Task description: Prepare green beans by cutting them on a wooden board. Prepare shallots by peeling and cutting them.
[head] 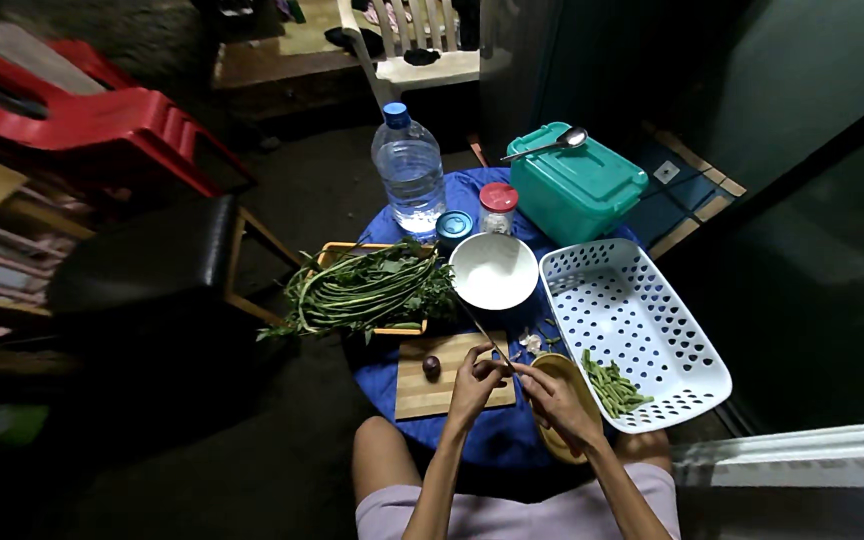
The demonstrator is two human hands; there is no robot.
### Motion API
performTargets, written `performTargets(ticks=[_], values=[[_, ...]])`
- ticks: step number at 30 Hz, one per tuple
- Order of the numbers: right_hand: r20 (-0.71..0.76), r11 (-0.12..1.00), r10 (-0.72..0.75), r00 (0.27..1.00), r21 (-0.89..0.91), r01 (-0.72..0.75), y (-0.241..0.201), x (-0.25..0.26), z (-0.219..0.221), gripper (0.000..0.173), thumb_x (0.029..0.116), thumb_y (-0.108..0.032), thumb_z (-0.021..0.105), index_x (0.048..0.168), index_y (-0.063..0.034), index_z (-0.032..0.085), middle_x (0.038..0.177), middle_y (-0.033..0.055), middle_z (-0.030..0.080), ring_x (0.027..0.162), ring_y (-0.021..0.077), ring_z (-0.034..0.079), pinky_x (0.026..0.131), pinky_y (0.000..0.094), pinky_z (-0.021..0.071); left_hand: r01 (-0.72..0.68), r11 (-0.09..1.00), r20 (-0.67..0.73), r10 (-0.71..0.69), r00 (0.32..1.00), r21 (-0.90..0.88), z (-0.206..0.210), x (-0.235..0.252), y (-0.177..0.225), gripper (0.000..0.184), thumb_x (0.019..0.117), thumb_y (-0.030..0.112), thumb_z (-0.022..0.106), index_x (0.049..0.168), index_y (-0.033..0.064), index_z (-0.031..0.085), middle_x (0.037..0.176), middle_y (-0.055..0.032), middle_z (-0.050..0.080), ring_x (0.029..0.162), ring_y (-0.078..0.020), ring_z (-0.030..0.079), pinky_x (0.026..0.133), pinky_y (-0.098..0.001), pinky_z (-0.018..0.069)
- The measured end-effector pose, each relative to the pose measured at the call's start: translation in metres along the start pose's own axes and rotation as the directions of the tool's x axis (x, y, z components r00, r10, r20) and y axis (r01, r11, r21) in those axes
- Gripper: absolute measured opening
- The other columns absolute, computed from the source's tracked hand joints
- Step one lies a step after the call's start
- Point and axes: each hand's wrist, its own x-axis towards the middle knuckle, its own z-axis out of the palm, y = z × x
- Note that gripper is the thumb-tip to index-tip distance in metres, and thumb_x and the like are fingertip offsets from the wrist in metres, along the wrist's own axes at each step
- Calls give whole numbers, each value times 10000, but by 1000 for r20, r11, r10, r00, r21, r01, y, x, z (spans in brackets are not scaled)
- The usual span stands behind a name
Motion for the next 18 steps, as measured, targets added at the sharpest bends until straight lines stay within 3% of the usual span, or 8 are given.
performTargets(ticks=[4,9,18], values=[[-73,999,-13,997,-50,9,4,3,3,426,1090,-308,448,1455,-105,535,868,3,598,536,43,463,477,214,419,5,1000,-2,-4,1000,24,4,-3,3,530,935,-24,671,1418,-29,455,969,-119,752,847,-195,744,781,-353,624],[-28,999,-1,1000,42,2,4,-1,1,448,1095,-289,414,1483,-80,497,854,-12,600,513,31,457,469,200,423,-5,1000,-43,5,999,12,5,-2,-1,462,945,-30,663,1380,-40,506,987,-134,748,849,-206,744,777,-358,627],[-5,999,-5,1000,41,5,5,-2,3,428,1097,-278,427,1481,-114,522,858,-6,595,508,34,441,466,205,415,-13,998,-41,15,999,56,3,-2,3,530,925,-42,664,1415,-44,460,964,-125,746,825,-191,741,766,-344,625]])
